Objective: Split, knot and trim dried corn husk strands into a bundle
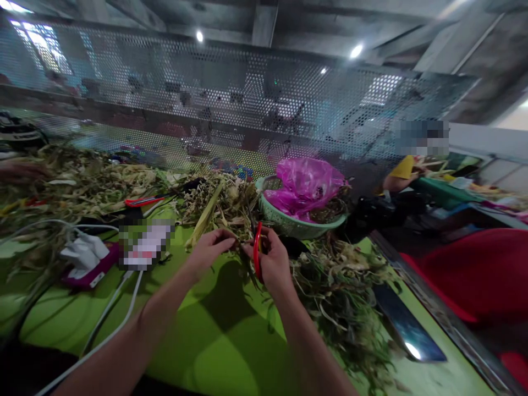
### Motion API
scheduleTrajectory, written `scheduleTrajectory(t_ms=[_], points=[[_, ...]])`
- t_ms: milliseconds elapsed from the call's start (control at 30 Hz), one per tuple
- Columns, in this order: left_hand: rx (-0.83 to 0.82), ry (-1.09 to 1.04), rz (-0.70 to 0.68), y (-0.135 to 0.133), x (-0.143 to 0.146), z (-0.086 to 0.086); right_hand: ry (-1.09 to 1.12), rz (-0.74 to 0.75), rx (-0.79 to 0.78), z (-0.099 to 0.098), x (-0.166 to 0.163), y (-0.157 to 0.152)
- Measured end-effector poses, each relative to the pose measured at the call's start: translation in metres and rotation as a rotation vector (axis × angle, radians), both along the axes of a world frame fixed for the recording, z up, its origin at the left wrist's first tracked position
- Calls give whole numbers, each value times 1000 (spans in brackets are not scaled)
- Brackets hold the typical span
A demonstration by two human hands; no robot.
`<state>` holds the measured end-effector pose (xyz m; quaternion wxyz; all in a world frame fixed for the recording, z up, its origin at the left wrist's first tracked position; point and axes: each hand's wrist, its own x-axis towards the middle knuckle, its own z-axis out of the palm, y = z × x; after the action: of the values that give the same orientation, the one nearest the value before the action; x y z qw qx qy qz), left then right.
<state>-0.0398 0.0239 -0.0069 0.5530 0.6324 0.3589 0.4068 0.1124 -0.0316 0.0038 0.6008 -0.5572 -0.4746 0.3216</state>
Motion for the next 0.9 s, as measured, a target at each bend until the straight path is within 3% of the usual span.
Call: scheduleTrajectory(t_ms=[133,467,633,700,800,900], points=[[87,71,32,0,1,0,-18,15,-7,-1,-3,0],[67,-18,192,6,-5,-5,-39,-11,-8,-3,4,2],[275,-4,263,-1,-7,8,-31,-35,9,-5,9,5],[319,-46,224,-9,-6,23,-23,-34,12,-4,11,6],[254,-83,82,-33,-5,47,24,-22,8,-1,14,7],[135,-261,-169,-77,-17,46,24,-23,20,3,14,6]])
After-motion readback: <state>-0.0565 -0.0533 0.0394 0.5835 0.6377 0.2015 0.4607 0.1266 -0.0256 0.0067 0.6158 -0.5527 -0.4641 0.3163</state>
